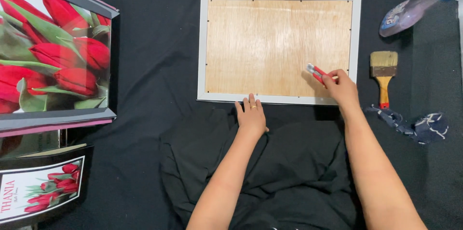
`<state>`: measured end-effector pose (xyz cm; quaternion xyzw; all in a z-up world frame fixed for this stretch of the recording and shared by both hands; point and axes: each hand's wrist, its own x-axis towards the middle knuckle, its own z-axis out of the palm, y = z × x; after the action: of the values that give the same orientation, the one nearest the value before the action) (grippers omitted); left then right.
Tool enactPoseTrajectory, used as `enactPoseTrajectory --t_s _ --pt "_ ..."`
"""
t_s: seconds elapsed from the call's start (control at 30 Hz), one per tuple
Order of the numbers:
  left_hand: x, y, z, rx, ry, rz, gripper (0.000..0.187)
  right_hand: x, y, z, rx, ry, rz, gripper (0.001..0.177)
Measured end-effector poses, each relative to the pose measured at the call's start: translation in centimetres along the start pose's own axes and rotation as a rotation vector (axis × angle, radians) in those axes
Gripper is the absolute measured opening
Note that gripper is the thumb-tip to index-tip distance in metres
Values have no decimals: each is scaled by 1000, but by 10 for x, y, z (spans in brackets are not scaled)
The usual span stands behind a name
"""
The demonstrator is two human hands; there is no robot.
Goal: The person cleans a picture frame using a brush and a cloth, then uses a utility knife to trim the edges of the backing before flipping the frame over and brushing the front of the picture.
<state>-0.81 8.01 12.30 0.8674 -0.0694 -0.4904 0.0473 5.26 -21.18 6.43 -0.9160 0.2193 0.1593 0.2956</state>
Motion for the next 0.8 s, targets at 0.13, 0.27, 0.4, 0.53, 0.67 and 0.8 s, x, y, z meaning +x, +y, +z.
enactPoseTrajectory --t_s 0.13,0.27,0.4,0.53,0.67,0.8 --pt "-2 3 -3 -1 -2 -11 107 -2 14 -14 11 49 54 31" --pt "1 4 0 -10 39 1 105 2 18 -4 -8 28 54 34" --pt "8 8 11 15 231 11 86 6 12 7 -8 -11 55 37" --pt "0 15 14 40 267 86 90 -12 -10 8 -75 -92 22 45" --pt "-5 25 22 136 327 52 59 -20 -23 8 -117 -209 -41 46" --pt "49 33 80 180 865 241 38 -45 -68 -20 -121 -291 -63 65"
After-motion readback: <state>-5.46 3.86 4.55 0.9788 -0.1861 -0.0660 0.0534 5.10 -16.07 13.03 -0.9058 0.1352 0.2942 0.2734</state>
